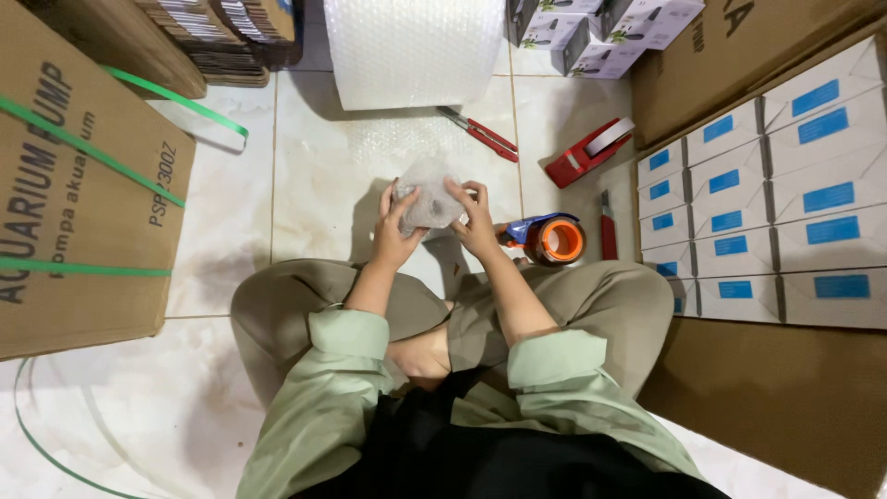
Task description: The person sits on the floor and wraps small white boxes with bubble wrap. They use a tape dispenser to secure the bubble wrap around each box and then place the wrapped items into a larger cardboard box.
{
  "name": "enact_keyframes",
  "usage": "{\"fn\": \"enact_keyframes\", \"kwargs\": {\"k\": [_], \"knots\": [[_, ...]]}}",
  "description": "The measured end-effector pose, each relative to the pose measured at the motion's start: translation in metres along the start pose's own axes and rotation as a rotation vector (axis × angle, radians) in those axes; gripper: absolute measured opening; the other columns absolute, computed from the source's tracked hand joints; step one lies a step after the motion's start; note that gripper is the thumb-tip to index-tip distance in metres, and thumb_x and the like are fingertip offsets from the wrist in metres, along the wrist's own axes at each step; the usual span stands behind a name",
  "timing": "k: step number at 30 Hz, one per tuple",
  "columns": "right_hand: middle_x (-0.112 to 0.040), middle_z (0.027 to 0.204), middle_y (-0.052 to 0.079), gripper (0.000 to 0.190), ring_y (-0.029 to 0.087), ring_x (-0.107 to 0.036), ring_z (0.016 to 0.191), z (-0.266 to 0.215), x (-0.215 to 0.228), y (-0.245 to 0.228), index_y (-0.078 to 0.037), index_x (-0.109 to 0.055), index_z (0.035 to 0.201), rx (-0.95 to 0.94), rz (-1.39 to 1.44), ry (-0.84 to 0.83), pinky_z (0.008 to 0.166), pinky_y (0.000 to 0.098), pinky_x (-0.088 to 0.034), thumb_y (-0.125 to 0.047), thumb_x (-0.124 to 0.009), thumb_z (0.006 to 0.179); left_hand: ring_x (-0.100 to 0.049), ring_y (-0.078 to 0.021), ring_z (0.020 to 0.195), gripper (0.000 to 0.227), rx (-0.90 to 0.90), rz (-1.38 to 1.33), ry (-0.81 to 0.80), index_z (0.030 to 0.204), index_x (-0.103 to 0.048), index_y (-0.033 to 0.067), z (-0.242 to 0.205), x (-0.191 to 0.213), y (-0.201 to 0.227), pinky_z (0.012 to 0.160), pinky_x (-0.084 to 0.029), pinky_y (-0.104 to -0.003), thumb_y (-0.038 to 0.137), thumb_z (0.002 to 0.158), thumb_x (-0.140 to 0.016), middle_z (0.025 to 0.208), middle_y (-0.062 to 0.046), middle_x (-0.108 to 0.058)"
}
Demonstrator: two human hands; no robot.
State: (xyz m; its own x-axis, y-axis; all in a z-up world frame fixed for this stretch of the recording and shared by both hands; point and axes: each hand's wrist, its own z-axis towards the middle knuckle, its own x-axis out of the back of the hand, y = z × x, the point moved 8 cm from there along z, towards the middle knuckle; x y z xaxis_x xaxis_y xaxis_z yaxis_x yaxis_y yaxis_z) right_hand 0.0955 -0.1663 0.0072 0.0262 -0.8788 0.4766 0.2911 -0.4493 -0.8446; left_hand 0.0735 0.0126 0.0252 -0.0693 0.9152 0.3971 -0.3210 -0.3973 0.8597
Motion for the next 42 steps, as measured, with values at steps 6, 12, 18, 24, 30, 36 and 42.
{"fn": "enact_keyframes", "kwargs": {"k": [6,12,18,24,30,36,42], "knots": [[-0.042,0.114,0.007,0.041,0.028,-0.057,0.084,-0.006,0.008,-0.032,-0.033,-0.064,0.117,0.263,-0.300,0.115,0.076,0.0404,-0.052,-0.056,-0.055,0.084,-0.053,-0.0395,0.114,0.039,-0.002,0.005,0.060,0.103,-0.071,0.0207,0.006,0.005,0.004,0.100,-0.041,-0.047,0.028,0.067,-0.082,0.130,-0.012,-0.044],[-0.047,0.088,-0.001,0.033,0.022,-0.052,0.068,-0.004,0.010,-0.045,-0.023,-0.063,0.081,0.317,-0.293,0.174,0.064,0.0331,-0.046,-0.056,-0.064,0.080,-0.062,-0.0294,0.093,0.028,0.007,-0.013,0.084,0.078,-0.073,0.0184,0.015,0.008,-0.005,0.085,-0.049,-0.038,0.040,0.066,-0.086,0.104,0.001,-0.055],[-0.046,0.084,-0.001,0.012,0.015,-0.044,0.065,0.007,0.015,-0.056,-0.015,-0.065,0.086,0.090,0.094,0.081,0.063,0.0271,-0.038,-0.025,-0.072,0.084,-0.054,-0.0296,0.104,0.034,0.002,-0.176,-0.060,0.101,-0.073,0.0199,0.026,0.001,-0.011,0.095,-0.040,-0.040,0.033,0.071,-0.080,0.112,-0.006,-0.054],[-0.028,0.080,-0.005,0.064,0.008,-0.034,0.070,0.010,0.019,-0.024,-0.018,-0.042,0.113,-0.349,0.476,0.199,0.062,0.0209,-0.031,-0.005,-0.080,0.064,-0.046,-0.0179,0.106,0.045,0.117,-0.460,-0.015,0.115,-0.068,0.0191,0.027,-0.016,-0.008,0.101,-0.032,-0.032,0.016,0.072,-0.078,0.113,-0.006,-0.057],[-0.064,0.105,0.012,0.058,0.026,-0.062,0.090,0.021,-0.018,0.017,-0.012,-0.068,0.109,-0.637,0.790,-0.070,0.076,0.0377,-0.051,0.004,-0.073,0.054,-0.053,-0.0101,0.083,0.028,0.300,-0.698,-0.008,0.077,-0.071,0.0054,0.033,-0.022,-0.029,0.082,-0.040,-0.021,-0.005,0.053,-0.079,0.084,-0.002,-0.061],[-0.059,0.103,-0.009,0.021,0.022,-0.038,0.116,0.021,0.020,-0.045,-0.029,-0.071,0.089,-0.060,-0.049,0.111,0.099,0.0685,-0.003,-0.022,-0.078,0.071,-0.050,-0.0108,0.072,0.030,0.172,-0.608,-0.042,0.057,-0.056,0.0095,0.054,-0.018,-0.043,0.071,-0.037,-0.021,-0.007,0.050,-0.080,0.074,-0.002,-0.062],[-0.058,0.096,-0.006,0.024,0.022,-0.044,0.107,0.012,0.021,-0.061,-0.024,-0.064,0.089,0.263,-0.565,0.258,0.100,0.0643,-0.012,-0.028,-0.076,0.068,-0.057,-0.0294,0.085,0.047,-0.177,0.136,-0.098,0.103,-0.061,0.0141,0.051,0.004,0.048,0.084,-0.045,-0.042,-0.004,0.060,-0.072,0.081,-0.006,-0.053]]}}
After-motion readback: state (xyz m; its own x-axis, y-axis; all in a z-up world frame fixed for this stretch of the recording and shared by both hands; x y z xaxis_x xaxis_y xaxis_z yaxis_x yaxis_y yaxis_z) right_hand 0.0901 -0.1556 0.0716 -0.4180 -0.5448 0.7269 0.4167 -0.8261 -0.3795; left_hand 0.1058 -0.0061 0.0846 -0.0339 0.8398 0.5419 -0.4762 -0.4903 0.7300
